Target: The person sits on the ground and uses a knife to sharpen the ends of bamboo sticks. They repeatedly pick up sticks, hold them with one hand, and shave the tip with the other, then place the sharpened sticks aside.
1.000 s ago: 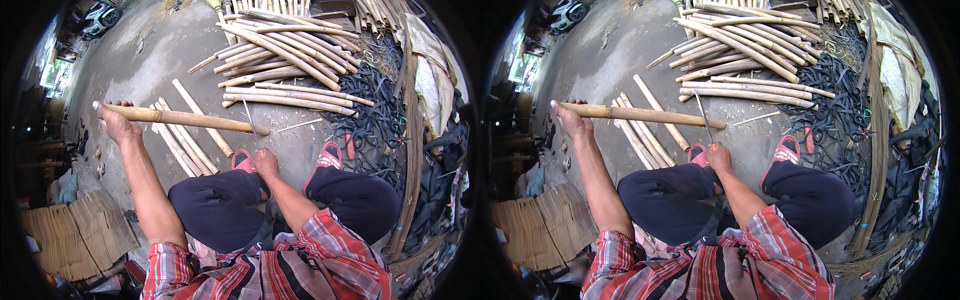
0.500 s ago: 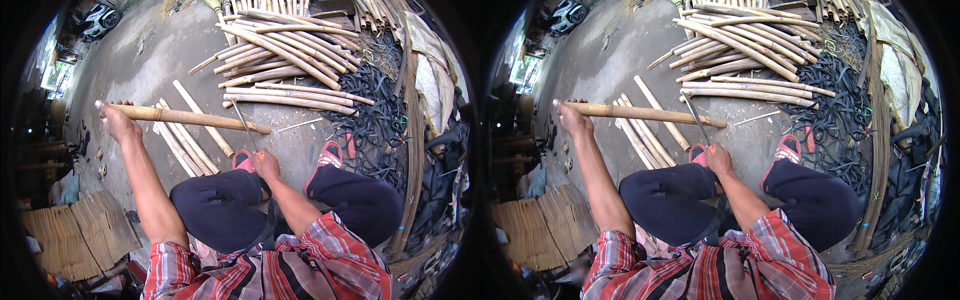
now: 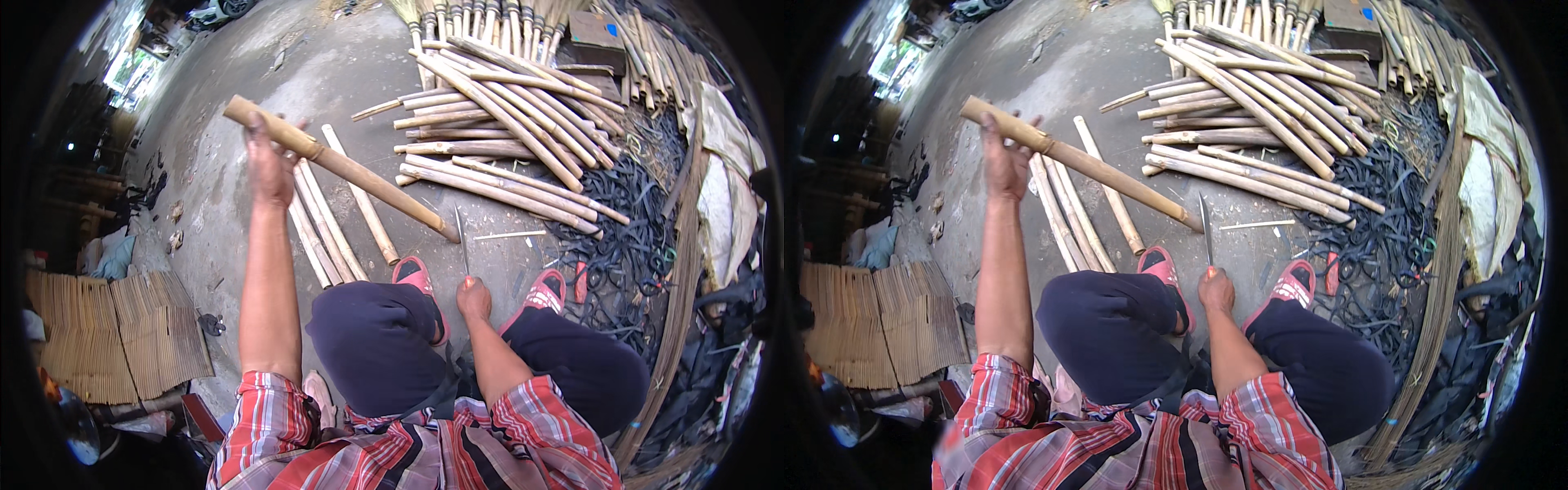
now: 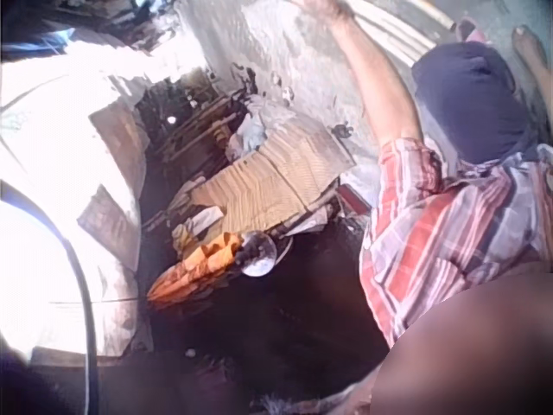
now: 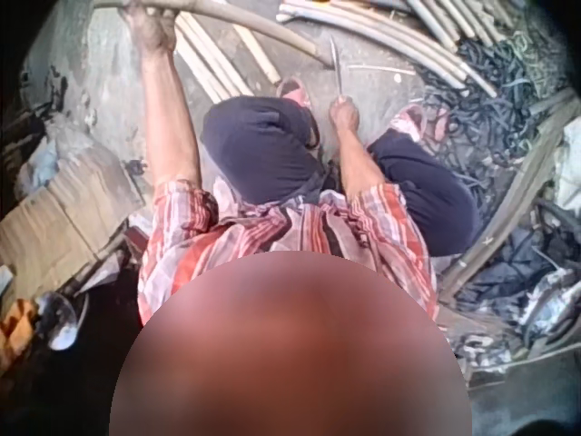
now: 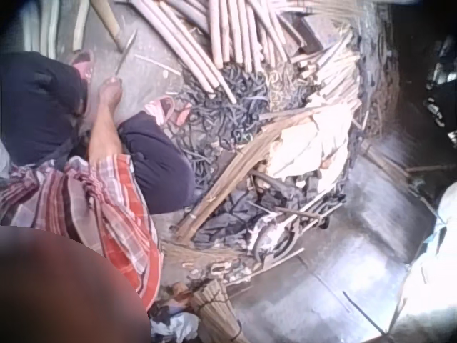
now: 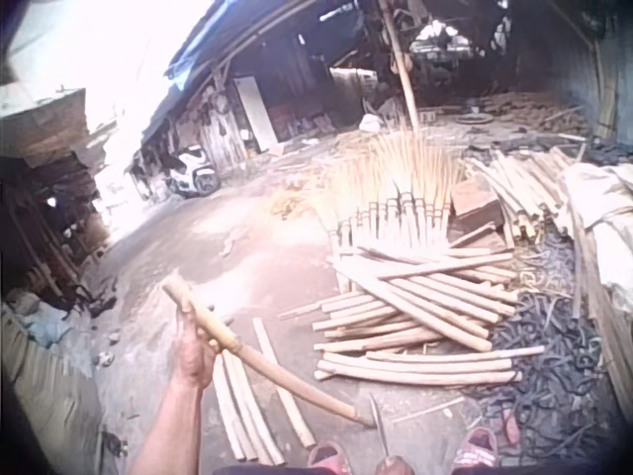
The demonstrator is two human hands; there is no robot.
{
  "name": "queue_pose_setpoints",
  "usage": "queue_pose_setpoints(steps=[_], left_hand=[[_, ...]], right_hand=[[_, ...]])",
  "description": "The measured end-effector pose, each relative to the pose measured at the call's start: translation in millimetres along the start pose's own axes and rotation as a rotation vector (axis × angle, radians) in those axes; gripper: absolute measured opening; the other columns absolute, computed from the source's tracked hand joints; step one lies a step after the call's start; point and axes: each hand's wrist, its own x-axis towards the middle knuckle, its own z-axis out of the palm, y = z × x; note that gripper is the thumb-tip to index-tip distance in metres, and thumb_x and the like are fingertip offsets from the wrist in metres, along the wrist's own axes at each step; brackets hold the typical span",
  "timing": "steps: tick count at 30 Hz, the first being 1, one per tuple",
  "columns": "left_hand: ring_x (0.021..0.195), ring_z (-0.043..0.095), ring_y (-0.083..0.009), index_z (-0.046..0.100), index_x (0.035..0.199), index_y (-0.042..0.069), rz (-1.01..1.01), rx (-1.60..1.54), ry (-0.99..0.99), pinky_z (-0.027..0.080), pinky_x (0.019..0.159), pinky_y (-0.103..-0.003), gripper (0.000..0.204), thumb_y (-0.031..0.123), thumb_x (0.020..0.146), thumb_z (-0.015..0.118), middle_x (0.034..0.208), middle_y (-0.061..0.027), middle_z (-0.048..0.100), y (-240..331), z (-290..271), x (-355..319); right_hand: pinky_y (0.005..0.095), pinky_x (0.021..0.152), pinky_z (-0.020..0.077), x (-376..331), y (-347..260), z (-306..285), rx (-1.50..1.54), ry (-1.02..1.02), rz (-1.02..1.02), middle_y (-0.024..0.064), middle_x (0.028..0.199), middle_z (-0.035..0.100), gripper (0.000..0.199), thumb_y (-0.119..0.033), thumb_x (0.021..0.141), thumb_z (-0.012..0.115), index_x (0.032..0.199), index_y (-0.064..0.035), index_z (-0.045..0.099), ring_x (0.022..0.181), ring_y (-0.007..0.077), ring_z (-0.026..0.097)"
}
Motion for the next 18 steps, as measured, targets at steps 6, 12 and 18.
queue_pose_setpoints(steps=[6,12,18], left_hand=[[0.124,0.058,-0.0292,0.027,0.153,0.001,-0.272,0.237,-0.086,0.046,0.108,-0.042,0.089,0.051,0.093,0.07,0.136,-0.0233,0.054,-135.1,28.6,-49.8],[0.101,0.065,-0.0277,0.052,0.123,-0.002,-0.441,0.415,0.223,0.05,0.093,-0.039,0.046,0.031,0.095,0.068,0.11,-0.0185,0.066,-225.3,27.2,-57.1],[0.11,0.067,-0.0379,0.058,0.127,0.0,-0.588,0.74,0.426,0.049,0.098,-0.043,0.056,0.041,0.091,0.068,0.116,-0.0248,0.069,-287.6,-46.4,-17.7]], right_hand=[[0.0513,0.09,0.0512,6.7,35.8,-5.1,-0.114,0.004,-0.122,0.028,0.106,0.068,0.04,-0.029,0.087,0.069,0.112,0.0012,0.064,0.102,0.0457,0.066],[0.0469,0.095,0.0473,26.7,40.4,-18.9,-0.148,0.287,-0.416,0.0251,0.107,0.062,0.043,-0.024,0.087,0.071,0.118,0.0038,0.06,0.106,0.0397,0.059],[0.0422,0.088,0.0485,99.9,-14.4,-47.9,0.131,0.391,-0.383,0.0197,0.102,0.058,0.035,-0.015,0.094,0.064,0.121,0.005,0.057,0.095,0.0311,0.06]])
